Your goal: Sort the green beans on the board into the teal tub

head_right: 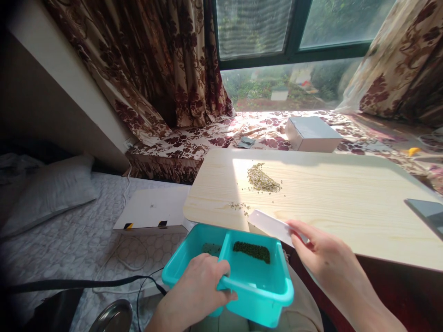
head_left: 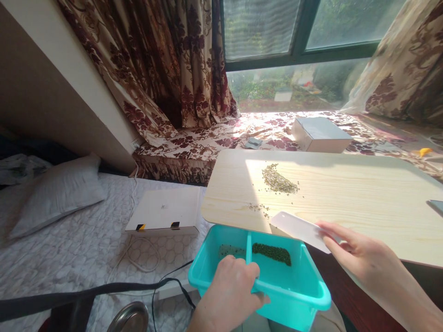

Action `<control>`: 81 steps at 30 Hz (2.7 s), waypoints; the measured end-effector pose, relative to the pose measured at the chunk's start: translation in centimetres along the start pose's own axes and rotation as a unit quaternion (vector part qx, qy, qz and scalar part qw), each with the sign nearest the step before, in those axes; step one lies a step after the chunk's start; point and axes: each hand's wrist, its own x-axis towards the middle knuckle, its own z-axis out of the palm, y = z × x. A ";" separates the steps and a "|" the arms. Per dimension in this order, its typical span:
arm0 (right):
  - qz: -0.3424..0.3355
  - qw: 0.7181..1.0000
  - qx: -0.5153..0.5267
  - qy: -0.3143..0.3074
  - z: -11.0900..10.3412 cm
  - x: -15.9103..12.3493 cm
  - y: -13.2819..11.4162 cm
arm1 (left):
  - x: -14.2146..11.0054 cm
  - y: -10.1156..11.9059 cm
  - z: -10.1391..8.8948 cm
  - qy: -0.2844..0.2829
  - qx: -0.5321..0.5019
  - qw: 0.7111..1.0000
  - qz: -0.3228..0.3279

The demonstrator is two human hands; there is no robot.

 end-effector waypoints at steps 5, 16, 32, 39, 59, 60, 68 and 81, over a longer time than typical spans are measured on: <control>-0.005 1.000 -0.009 0.015 0.2 0.1 0.2 | -0.1 -0.1 -0.2 -0.008 -0.001 1.000 -0.008; -0.024 0.999 -0.043 0.007 0.2 -0.7 -0.6 | -0.7 -0.5 -0.6 -0.008 -0.019 0.999 -0.024; -0.028 0.995 -0.087 0.033 1.5 1.7 -2.5 | -0.9 -1.0 -0.1 0.000 -0.017 1.000 -0.015; -0.043 0.996 -0.079 0.007 1.5 2.3 -2.9 | -1.1 -1.0 0.0 0.003 -0.021 1.000 -0.014; -0.035 0.996 -0.080 0.008 0.8 1.5 -2.4 | -1.0 -0.6 -0.6 -0.008 -0.022 1.000 -0.018; -0.033 0.996 -0.077 0.008 0.9 1.5 -2.5 | -1.0 -0.5 -0.6 -0.008 -0.020 1.000 -0.018; -0.022 0.996 -0.088 -0.001 0.8 1.6 -2.7 | -0.9 -0.6 -0.5 -0.002 -0.017 1.000 -0.018; -0.063 0.995 -0.080 0.001 1.2 1.5 -3.2 | -1.1 -1.0 -0.5 -0.004 -0.021 1.000 -0.017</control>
